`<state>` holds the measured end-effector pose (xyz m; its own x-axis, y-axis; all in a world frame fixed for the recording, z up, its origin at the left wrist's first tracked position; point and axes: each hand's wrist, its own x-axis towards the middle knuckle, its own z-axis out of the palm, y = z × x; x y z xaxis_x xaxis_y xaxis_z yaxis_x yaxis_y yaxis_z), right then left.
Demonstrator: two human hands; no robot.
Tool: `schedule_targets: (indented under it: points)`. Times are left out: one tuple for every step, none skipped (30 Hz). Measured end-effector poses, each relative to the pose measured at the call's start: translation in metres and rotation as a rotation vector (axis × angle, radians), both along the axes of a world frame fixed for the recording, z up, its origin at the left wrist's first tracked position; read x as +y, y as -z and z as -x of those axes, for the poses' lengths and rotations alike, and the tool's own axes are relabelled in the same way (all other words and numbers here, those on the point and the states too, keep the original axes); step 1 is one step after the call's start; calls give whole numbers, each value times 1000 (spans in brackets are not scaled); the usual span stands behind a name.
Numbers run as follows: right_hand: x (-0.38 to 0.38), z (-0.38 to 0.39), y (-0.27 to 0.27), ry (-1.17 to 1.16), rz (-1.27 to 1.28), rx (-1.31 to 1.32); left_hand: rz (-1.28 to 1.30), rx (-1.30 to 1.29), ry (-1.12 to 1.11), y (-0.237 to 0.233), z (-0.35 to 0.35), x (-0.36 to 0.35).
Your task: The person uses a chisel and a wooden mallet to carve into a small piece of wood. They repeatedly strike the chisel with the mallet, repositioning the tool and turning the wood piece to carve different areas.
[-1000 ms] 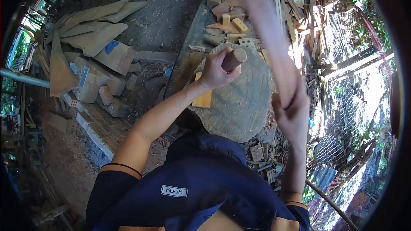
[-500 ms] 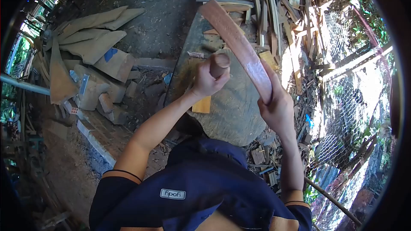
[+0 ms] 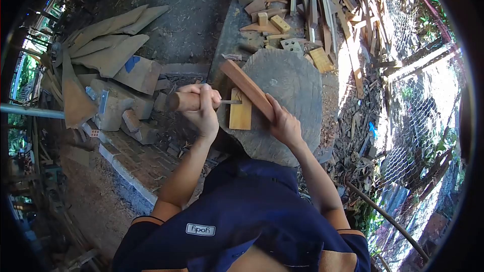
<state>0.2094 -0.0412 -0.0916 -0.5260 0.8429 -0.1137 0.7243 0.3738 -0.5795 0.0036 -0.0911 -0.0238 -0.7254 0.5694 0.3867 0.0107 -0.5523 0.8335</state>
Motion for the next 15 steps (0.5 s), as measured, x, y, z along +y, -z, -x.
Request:
schedule_targets:
  points:
    - [-1,-1,2,12,-9,76,8,-119,-70,1,4,3]
    - [-1,-1,3,8,-8,76,8,-119,-75,2,12,6]
    - [-1,0,1,12,1,67,50,-309,-169,3,24,9]
    - [-1,0,0,20,10,58,91,-500,-261,5,36,11]
    - [-1,1,0,23,6,57,168,-616,-311,12,51,12]
    - [-1,1,1,23,5,66,151,-631,-292,11,58,11]
    - [-1,-1,0,26,8,74,155,-649,-298,12,62,11]
    - [-1,-2,-1,34,11,72,164,-666,-311,14,65,8]
    - [0,-2,-5,39,58,58,172,-665,-313,13,64,6]
    - [0,0,-6,37,104,46,59,-636,-169,12,65,2]
    - [0,2,-6,31,104,50,-59,-602,-24,9,66,1]
    - [0,1,-5,26,97,53,-62,-600,-27,3,64,3]
    - [1,0,-5,23,90,53,9,-522,-69,-1,59,8]
    - [1,-1,-6,23,89,53,82,-442,-110,-6,54,13]
    - [1,0,-8,21,102,52,97,-293,-153,-9,50,17]
